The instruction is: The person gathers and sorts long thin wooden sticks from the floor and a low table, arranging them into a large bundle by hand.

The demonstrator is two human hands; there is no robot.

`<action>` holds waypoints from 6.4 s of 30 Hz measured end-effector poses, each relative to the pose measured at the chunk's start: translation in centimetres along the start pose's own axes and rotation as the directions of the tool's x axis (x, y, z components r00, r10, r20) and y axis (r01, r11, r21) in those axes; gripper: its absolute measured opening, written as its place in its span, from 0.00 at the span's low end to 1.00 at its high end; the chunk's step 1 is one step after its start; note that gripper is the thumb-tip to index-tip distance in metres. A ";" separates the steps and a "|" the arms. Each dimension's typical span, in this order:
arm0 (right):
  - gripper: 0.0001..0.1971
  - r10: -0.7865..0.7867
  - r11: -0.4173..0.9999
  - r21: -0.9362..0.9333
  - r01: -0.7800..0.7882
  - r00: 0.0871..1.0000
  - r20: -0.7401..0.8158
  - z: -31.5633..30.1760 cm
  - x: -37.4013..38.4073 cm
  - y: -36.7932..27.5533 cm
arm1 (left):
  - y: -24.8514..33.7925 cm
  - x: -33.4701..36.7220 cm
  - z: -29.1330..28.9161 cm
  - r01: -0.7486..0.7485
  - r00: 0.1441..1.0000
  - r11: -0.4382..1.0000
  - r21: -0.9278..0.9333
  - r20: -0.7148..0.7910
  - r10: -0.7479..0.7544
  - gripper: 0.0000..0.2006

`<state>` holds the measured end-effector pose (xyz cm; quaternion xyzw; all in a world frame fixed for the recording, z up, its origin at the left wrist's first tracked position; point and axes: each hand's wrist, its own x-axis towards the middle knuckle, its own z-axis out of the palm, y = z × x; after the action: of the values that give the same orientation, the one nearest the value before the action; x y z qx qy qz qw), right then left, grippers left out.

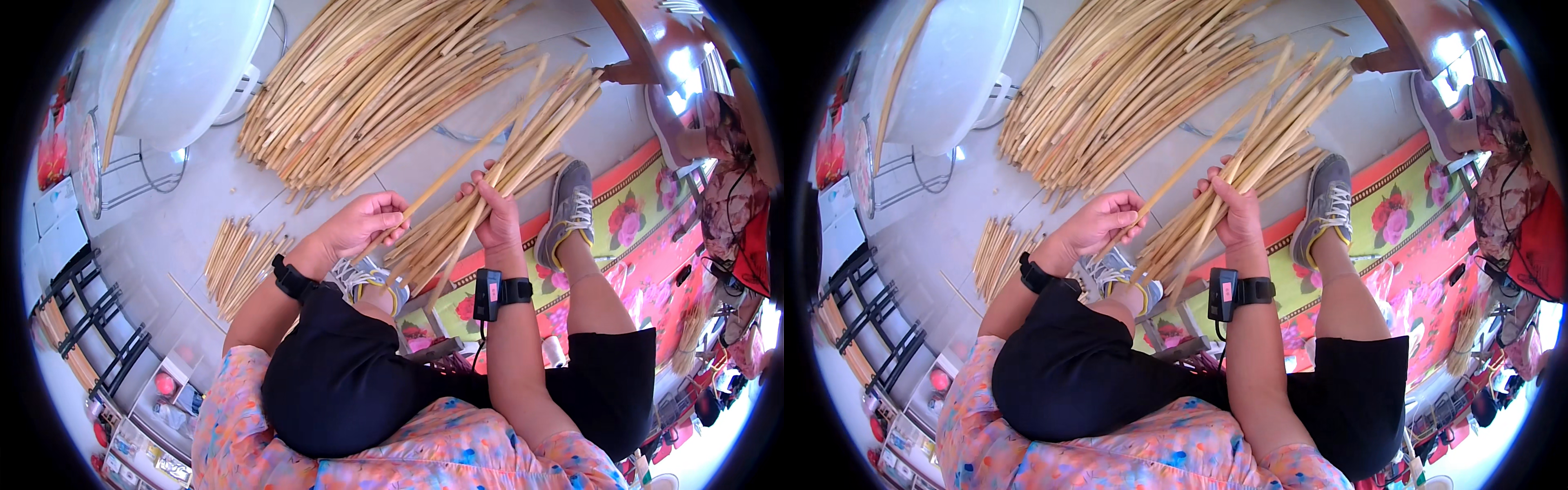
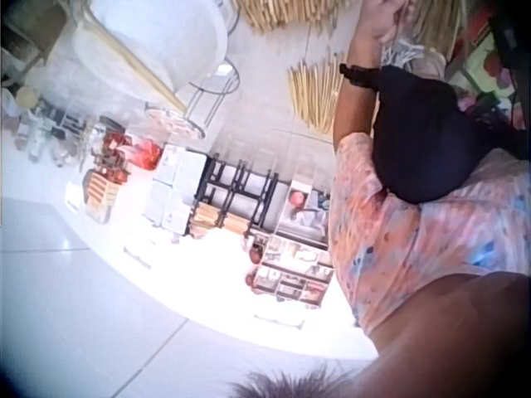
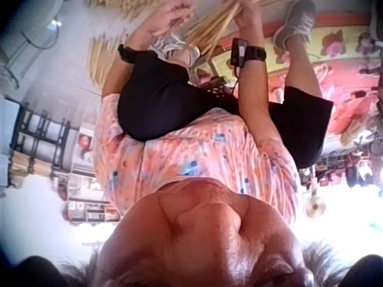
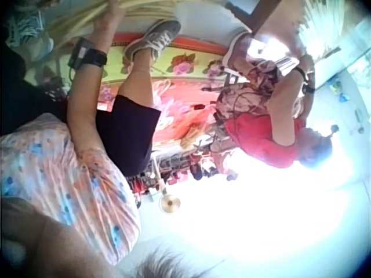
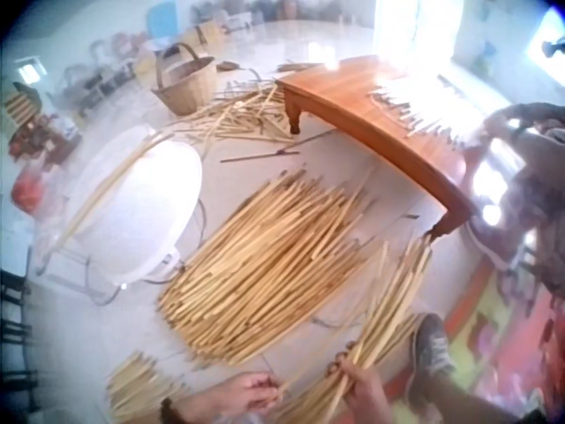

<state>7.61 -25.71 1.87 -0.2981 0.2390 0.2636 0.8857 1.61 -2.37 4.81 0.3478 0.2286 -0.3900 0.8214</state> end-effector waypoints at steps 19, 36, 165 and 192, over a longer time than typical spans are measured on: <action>0.23 -0.036 0.997 -0.071 0.031 0.997 -0.070 -1.1 0.1 0.5 | 1.3 2.2 2.0 0.012 0.992 0.792 0.611 0.095 -0.088 0.08; 0.22 -0.071 0.997 -0.006 0.072 0.996 0.050 -2.5 0.0 -1.4 | -0.7 8.2 -5.1 0.361 0.765 -0.418 0.834 -0.008 0.644 0.03; 0.18 -0.128 0.970 0.209 0.120 0.991 0.024 -3.3 -0.3 -3.5 | -3.6 7.9 -3.8 0.187 0.789 -0.139 0.972 -0.065 0.611 0.12; 0.19 -0.119 0.965 0.238 0.112 0.993 0.013 -4.1 -0.4 -3.6 | 3.6 3.3 -2.5 -0.204 0.972 0.973 0.103 -0.093 0.214 0.10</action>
<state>8.41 -30.98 0.66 -0.1998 0.2389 0.1853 0.9320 6.20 -0.42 2.49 0.4276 0.2147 -0.2927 0.8279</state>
